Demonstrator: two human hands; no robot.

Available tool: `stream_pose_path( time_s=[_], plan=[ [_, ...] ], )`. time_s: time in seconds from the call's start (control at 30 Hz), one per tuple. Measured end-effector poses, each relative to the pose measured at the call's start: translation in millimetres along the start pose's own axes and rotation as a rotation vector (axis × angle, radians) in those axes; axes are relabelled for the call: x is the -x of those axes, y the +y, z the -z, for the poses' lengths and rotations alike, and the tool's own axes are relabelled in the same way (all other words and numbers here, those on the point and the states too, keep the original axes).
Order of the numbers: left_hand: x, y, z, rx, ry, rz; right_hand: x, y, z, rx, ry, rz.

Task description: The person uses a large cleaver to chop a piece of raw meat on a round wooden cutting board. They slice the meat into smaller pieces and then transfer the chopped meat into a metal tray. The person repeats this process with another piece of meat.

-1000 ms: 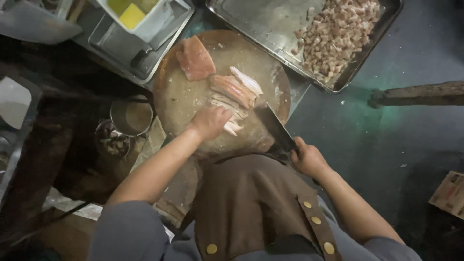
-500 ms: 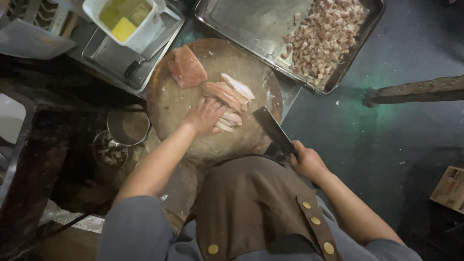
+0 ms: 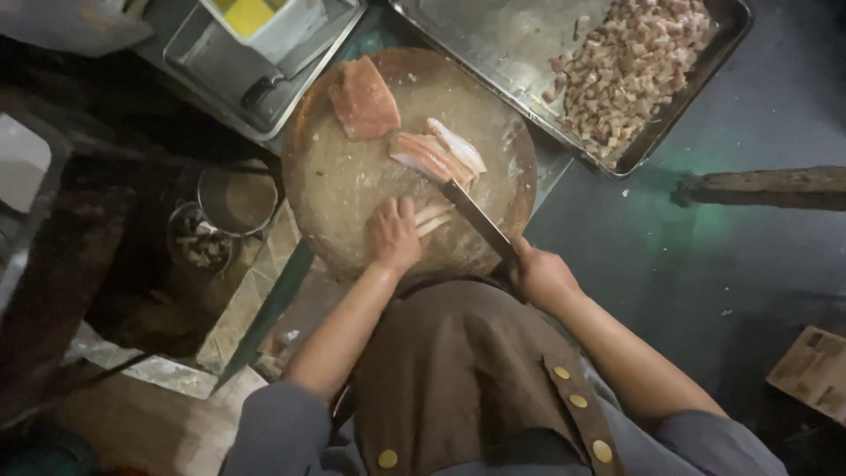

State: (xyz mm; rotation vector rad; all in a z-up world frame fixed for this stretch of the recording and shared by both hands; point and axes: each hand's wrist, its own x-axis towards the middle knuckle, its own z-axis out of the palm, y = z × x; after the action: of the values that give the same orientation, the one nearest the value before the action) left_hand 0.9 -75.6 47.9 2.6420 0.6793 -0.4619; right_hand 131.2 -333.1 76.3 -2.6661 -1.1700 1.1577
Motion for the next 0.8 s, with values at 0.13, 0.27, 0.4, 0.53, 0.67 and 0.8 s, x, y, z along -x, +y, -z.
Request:
stream_pose_path(
  time_s=[0.13,0.27,0.4,0.53,0.67,0.8],
  plan=[
    [-9,7,-15,-0.07,0.317,-0.168,-16,0,-18,0.224,0.18,0.035],
    [-15,14,-24,-0.154,0.414,-0.217,-38,17,-39,0.281,0.296,0.087],
    [-8,21,-32,-0.295,0.593,-0.198,-37,13,-39,0.225,0.326,0.1],
    [-18,23,-54,-0.405,0.382,-0.073,-21,7,-32,0.256,0.389,0.123],
    [-25,18,-6,-0.096,-0.003,0.128,-5,3,-25,0.218,0.348,0.1],
    [-22,10,-12,-0.165,0.026,0.004,5,2,-28,0.239,0.319,0.078]
  ],
)
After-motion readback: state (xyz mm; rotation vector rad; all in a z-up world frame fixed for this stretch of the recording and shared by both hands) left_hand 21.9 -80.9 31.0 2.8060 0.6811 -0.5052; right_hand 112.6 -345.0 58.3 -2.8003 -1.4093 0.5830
